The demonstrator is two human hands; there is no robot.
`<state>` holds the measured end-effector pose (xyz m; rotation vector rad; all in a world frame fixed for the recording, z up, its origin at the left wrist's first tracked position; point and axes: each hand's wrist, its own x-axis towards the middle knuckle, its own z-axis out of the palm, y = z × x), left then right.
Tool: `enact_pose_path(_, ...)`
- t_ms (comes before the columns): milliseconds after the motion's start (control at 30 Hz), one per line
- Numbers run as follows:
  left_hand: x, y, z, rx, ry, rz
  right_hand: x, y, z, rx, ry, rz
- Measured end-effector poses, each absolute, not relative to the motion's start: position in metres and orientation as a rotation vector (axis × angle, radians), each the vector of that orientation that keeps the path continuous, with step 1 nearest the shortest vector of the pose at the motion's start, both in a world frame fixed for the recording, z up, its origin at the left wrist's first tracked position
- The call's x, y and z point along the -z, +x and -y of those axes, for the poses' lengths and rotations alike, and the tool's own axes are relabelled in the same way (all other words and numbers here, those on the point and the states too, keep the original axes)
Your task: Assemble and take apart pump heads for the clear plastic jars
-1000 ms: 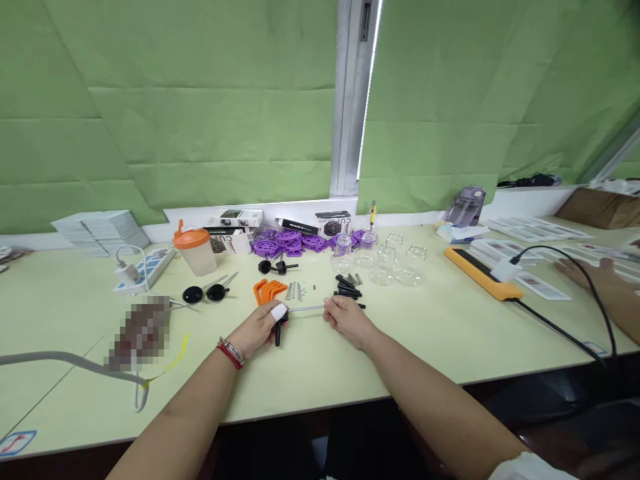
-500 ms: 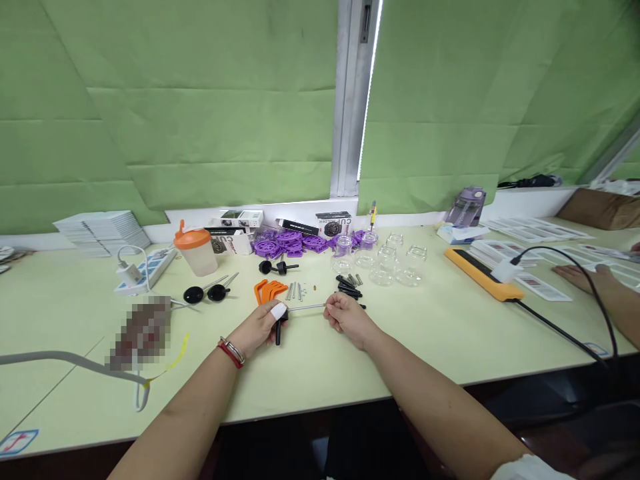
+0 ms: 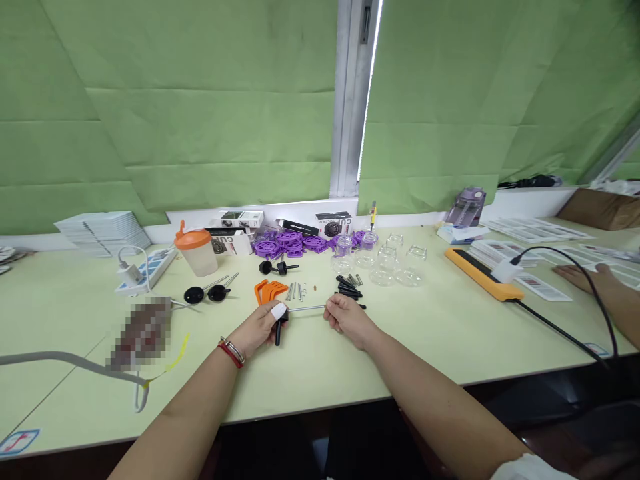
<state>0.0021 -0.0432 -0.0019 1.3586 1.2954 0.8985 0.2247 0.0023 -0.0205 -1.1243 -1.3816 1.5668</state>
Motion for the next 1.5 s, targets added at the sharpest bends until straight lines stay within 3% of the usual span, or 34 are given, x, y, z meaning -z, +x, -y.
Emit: enact_pose_path(1500, 0.0003, 0.0031, 0.0435, -0.891, 1.370, -1.272, 0.0196, 0.2261, -0.0013, -1.603, -1.059, 1.369)
